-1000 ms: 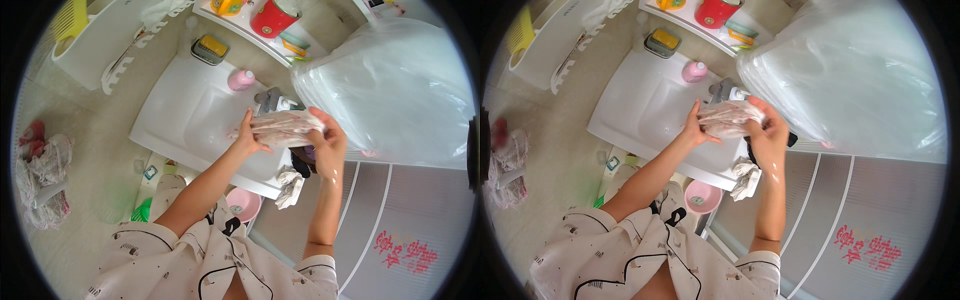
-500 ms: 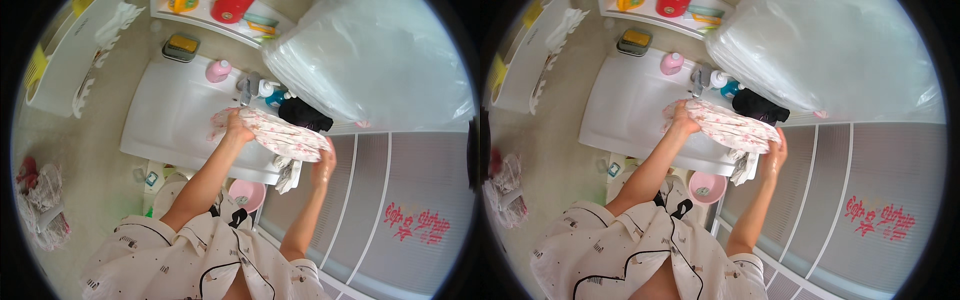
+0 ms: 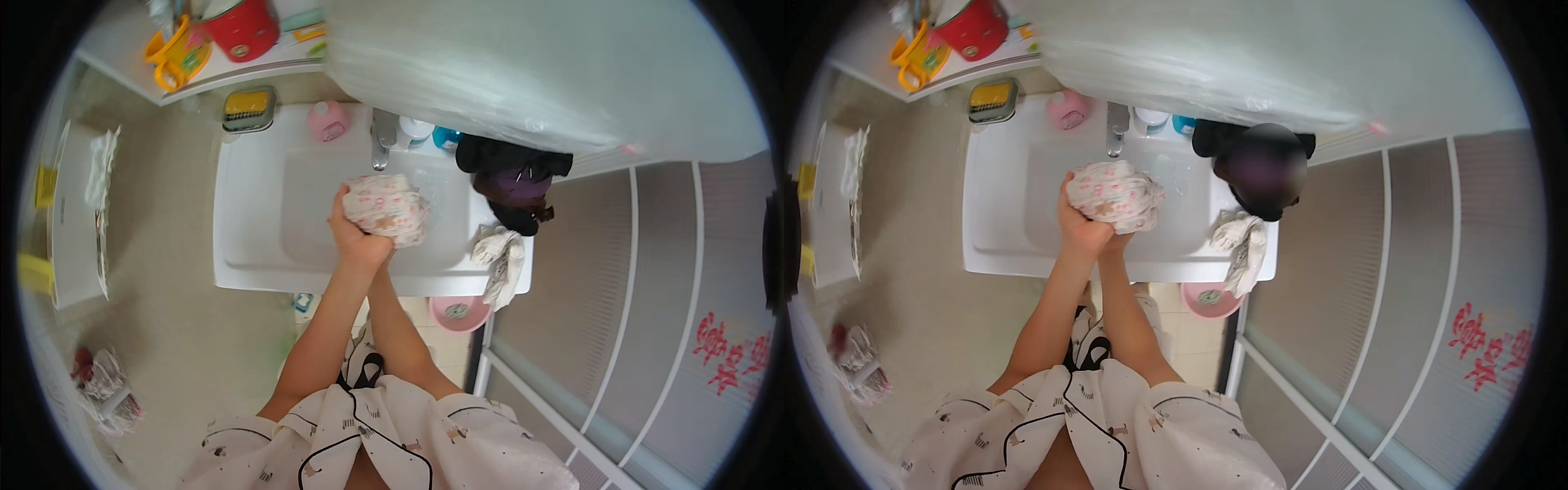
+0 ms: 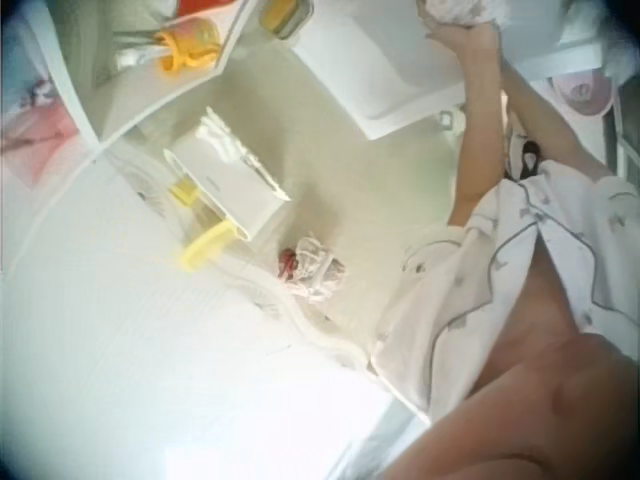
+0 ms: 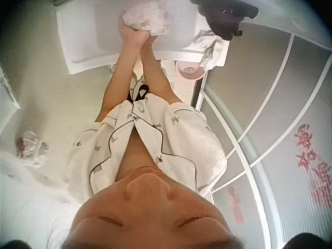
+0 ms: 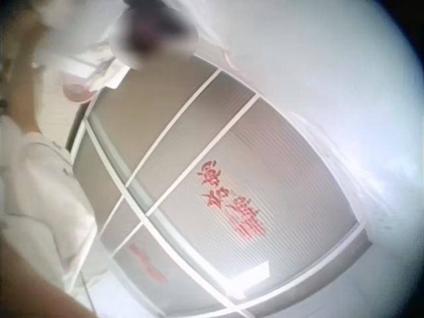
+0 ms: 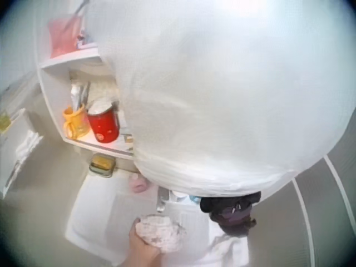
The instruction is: The person washes a black sock and a patterned cloth by hand in a bathroom sink. They use liquid soap from a pink bottle and a white bottle, scrubbing the items under running water and rinsing them thoroughly.
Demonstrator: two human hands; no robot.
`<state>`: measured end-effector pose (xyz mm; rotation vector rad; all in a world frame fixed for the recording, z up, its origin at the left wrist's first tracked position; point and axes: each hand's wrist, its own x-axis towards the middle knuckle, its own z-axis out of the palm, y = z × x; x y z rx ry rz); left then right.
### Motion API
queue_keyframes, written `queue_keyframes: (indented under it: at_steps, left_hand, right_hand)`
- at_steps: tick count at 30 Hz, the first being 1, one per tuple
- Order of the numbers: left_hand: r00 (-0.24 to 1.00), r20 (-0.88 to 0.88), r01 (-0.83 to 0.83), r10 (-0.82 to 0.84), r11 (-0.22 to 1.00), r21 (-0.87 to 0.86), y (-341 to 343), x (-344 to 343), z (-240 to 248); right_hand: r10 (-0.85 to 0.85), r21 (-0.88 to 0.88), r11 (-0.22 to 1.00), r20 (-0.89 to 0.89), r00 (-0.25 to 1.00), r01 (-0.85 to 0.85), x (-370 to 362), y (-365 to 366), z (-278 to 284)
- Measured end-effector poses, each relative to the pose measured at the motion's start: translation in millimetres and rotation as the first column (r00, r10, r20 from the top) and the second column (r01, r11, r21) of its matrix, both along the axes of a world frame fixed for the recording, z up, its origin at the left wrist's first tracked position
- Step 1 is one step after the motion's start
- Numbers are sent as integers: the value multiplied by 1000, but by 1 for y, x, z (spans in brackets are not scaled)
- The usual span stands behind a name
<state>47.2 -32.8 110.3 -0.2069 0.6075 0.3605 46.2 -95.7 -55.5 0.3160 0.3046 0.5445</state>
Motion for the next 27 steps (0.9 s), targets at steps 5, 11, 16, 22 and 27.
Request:
queue_keyframes:
  at_steps: [5,11,16,22,27]
  left_hand:
    - [985,71,151,-160,981,122,37,-35,-42]
    - [763,-124,644,-634,734,215,46,-53,-36]
    - [299,-541,918,-786,83,387,70,-46,-37]
    - [242,-947,507,-211,-804,309,55,6,-37]
    - [198,-973,428,-120,-882,196,40,6,-62]
  right_hand:
    - [-39,-153,986,179,983,67,28,-7,-26]
    - [428,-608,715,-7,904,-343,80,-27,-6]
    - [649,-948,222,-31,760,-228,98,-28,63]
    - [841,-888,-280,-43,540,364,115,-26,49]
    - [910,-722,-360,-134,392,591,116,-27,47]
